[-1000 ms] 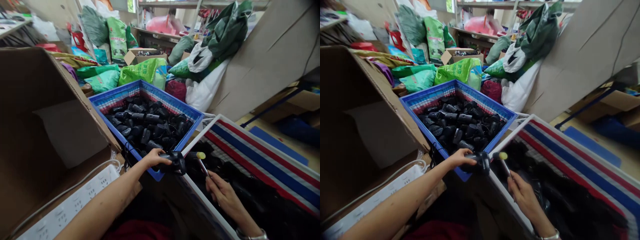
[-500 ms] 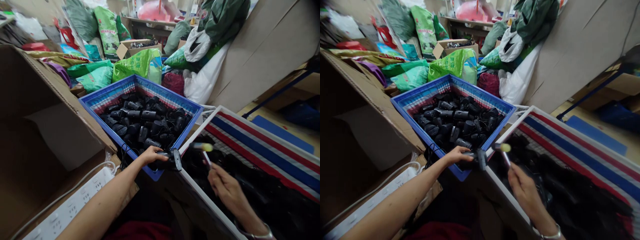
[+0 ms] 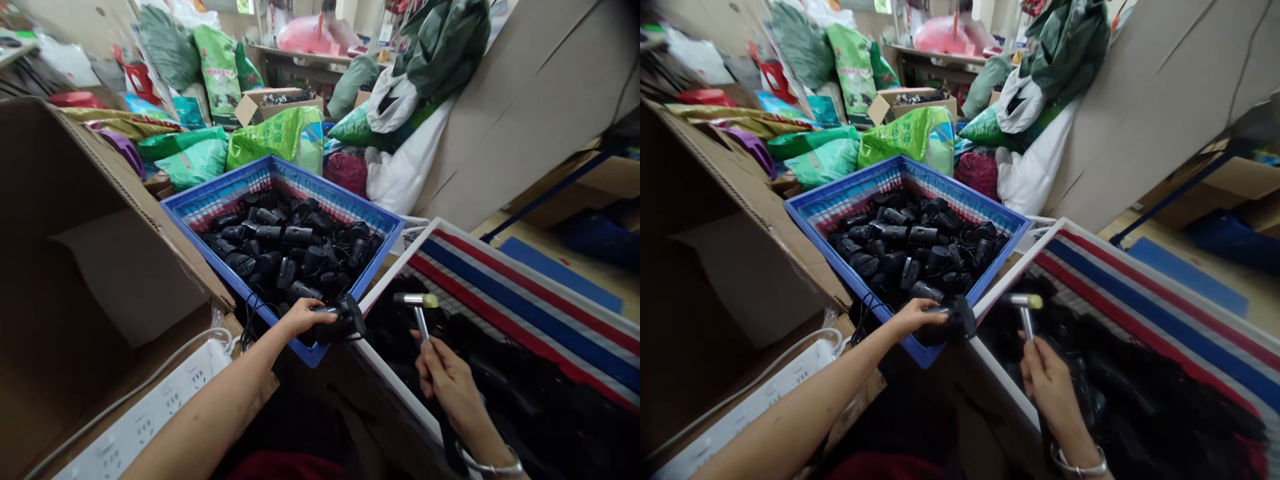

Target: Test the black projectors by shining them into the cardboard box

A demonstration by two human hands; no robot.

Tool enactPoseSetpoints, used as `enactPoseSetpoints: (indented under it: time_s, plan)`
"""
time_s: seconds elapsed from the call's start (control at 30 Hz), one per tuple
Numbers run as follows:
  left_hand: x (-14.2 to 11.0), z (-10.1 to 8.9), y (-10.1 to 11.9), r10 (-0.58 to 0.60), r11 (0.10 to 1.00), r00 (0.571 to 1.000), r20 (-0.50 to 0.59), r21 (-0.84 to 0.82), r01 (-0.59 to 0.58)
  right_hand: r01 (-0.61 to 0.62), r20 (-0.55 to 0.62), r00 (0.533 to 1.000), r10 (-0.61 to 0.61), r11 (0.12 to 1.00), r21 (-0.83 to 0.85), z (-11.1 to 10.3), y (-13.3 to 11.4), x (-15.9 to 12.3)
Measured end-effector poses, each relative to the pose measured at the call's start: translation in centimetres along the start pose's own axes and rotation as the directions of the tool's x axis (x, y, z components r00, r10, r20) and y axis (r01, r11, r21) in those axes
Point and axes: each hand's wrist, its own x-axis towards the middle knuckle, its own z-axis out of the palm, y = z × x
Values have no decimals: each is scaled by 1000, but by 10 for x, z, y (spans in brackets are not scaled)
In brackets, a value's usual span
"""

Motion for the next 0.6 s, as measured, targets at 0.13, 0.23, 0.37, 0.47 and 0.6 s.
enactPoseSetpoints:
  time_s: [0.13,0.23,0.37,0.47,0.6]
  plan:
    - [-22,-6,12,-53,973,991,120,-218,78,89,-44,995,-87,994,56,9,-17,-1]
    - [-45,-13,21,-50,934,976,211,-337,120,117,-5,993,-117,991,58,22,-19,0]
    - [-71,-20,22,-27,869,948,316,-461,178,141,79,987,-143,990,32,36,-22,0]
    - [-82,-23,16,32,797,915,402,-562,220,173,110,979,-173,985,6,42,-25,-3]
    - [-93,-24,11,99,765,891,444,-606,218,188,95,978,-186,982,-7,45,-29,-8]
